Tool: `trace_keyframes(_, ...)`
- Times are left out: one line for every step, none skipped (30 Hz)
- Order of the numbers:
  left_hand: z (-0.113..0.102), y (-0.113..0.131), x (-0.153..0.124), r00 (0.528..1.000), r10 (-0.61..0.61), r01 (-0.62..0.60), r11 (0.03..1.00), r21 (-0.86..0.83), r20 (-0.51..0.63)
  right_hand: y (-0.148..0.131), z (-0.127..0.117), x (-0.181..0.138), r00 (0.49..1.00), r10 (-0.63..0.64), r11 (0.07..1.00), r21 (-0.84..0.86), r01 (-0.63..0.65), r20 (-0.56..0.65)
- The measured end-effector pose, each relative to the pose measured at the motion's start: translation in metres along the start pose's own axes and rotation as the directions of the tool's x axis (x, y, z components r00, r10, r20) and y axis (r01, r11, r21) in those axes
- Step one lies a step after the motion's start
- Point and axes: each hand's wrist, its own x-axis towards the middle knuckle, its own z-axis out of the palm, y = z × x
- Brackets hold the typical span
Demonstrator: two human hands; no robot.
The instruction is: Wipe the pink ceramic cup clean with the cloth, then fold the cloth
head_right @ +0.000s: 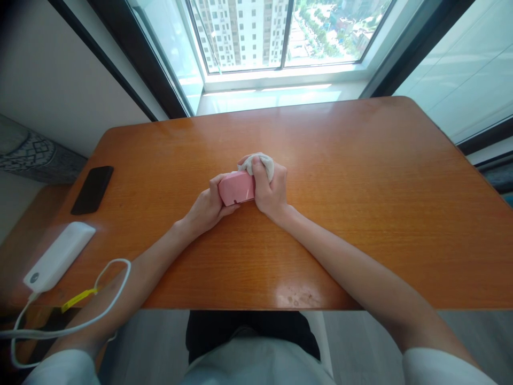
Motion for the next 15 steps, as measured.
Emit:
trace_keyframes(0.000, 0.000, 0.001, 1.000, 0.017, -0.017, 1.000, 0.005, 0.004, -0.003, -0.003, 0.003, 0.998, -0.050, 0.997, -0.053, 0.052, 0.026)
trace_keyframes(-0.001, 0.000, 0.002, 1.000, 0.027, -0.027, 1.000, 0.005, 0.009, -0.007, -0.006, 0.006, 0.992, -0.105, 0.987, -0.115, 0.112, 0.063)
trace_keyframes(-0.002, 0.001, 0.002, 0.999, 0.030, -0.030, 1.000, 0.000, 0.015, -0.011, -0.009, 0.009, 0.981, -0.158, 0.967, -0.184, 0.176, 0.112)
trace_keyframes(-0.002, 0.001, 0.003, 0.999, 0.028, -0.028, 1.000, -0.008, 0.021, -0.015, -0.011, 0.011, 0.965, -0.203, 0.935, -0.258, 0.241, 0.168)
trace_keyframes(-0.003, 0.002, 0.004, 0.999, 0.022, -0.021, 1.000, -0.017, 0.028, -0.019, -0.012, 0.014, 0.945, -0.236, 0.893, -0.333, 0.303, 0.226)
trace_keyframes(-0.003, 0.002, 0.004, 0.999, 0.016, -0.015, 1.000, -0.024, 0.035, -0.022, -0.013, 0.015, 0.924, -0.259, 0.841, -0.404, 0.359, 0.283)
trace_keyframes(-0.003, 0.002, 0.005, 0.999, 0.014, -0.013, 0.999, -0.029, 0.038, -0.025, -0.013, 0.016, 0.901, -0.272, 0.783, -0.466, 0.411, 0.338)
trace_keyframes(-0.003, 0.002, 0.005, 0.999, 0.016, -0.015, 0.999, -0.028, 0.041, -0.027, -0.012, 0.017, 0.880, -0.279, 0.725, -0.517, 0.456, 0.386)
trace_keyframes(-0.002, 0.002, 0.005, 0.999, 0.023, -0.023, 1.000, -0.019, 0.043, -0.029, -0.011, 0.016, 0.859, -0.281, 0.668, -0.556, 0.495, 0.427)
trace_keyframes(-0.001, 0.001, 0.006, 0.998, 0.034, -0.034, 0.999, -0.003, 0.045, -0.031, -0.010, 0.015, 0.842, -0.281, 0.617, -0.586, 0.526, 0.460)
trace_keyframes(0.000, 0.000, 0.006, 0.998, 0.043, -0.044, 0.999, 0.017, 0.046, -0.032, -0.008, 0.014, 0.830, -0.277, 0.572, -0.611, 0.547, 0.484)
trace_keyframes(0.001, 0.000, 0.006, 0.998, 0.050, -0.052, 0.998, 0.039, 0.048, -0.034, -0.007, 0.013, 0.823, -0.270, 0.534, -0.633, 0.560, 0.501)
trace_keyframes(0.001, -0.001, 0.006, 0.997, 0.054, -0.056, 0.997, 0.058, 0.049, -0.035, -0.006, 0.012, 0.818, -0.262, 0.505, -0.650, 0.568, 0.512)
trace_keyframes(0.002, -0.001, 0.006, 0.997, 0.055, -0.058, 0.996, 0.071, 0.049, -0.036, -0.005, 0.012, 0.817, -0.251, 0.485, -0.663, 0.570, 0.519)
trace_keyframes(0.002, 0.000, 0.007, 0.997, 0.056, -0.060, 0.995, 0.076, 0.047, -0.037, -0.005, 0.012, 0.818, -0.238, 0.476, -0.671, 0.569, 0.524)
